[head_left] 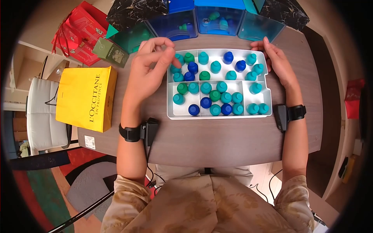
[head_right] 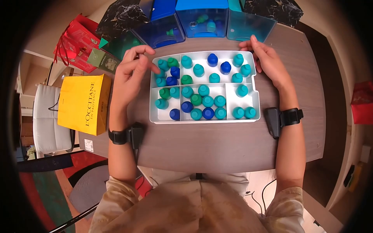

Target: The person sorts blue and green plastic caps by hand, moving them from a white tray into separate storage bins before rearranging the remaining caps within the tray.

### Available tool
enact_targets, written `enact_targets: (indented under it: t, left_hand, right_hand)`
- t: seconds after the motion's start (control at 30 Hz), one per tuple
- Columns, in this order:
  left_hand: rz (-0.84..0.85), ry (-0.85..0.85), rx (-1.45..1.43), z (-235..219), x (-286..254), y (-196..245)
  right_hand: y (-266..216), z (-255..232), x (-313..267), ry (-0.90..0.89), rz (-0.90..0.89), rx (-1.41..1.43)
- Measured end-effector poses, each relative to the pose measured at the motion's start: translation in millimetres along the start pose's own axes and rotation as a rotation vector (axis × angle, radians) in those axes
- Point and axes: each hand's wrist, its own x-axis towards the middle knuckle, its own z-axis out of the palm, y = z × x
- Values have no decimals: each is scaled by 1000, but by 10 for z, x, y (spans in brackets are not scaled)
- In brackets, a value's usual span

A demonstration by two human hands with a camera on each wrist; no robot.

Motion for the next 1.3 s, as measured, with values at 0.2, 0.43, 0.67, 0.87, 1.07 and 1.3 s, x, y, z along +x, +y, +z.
enact_targets:
  t: [0.2,0.43,0.67,0.87,1.07,1.3]
  left_hand:
    - [129,-71,45,-48,11,178]
    - [170,-140,131,-80,-18,239]
    - [183,-199,228,-232,-141,544]
    - [37,-289,308,-174,-441,575]
    - [-23,-345,326,-155,-539,668]
    - [-21,-314,351,-112,-582,698]
  right_hand:
    - [35,-8,13,-8,-29,-1]
    - [28,10,18,17,-23,41]
    - [28,-10,13,5,-28,26]
    - [31,5,-3,13,-41,32]
    - [23,-16,-16,3,-40,28]
    - [30,-12,-13,-13,-66,33]
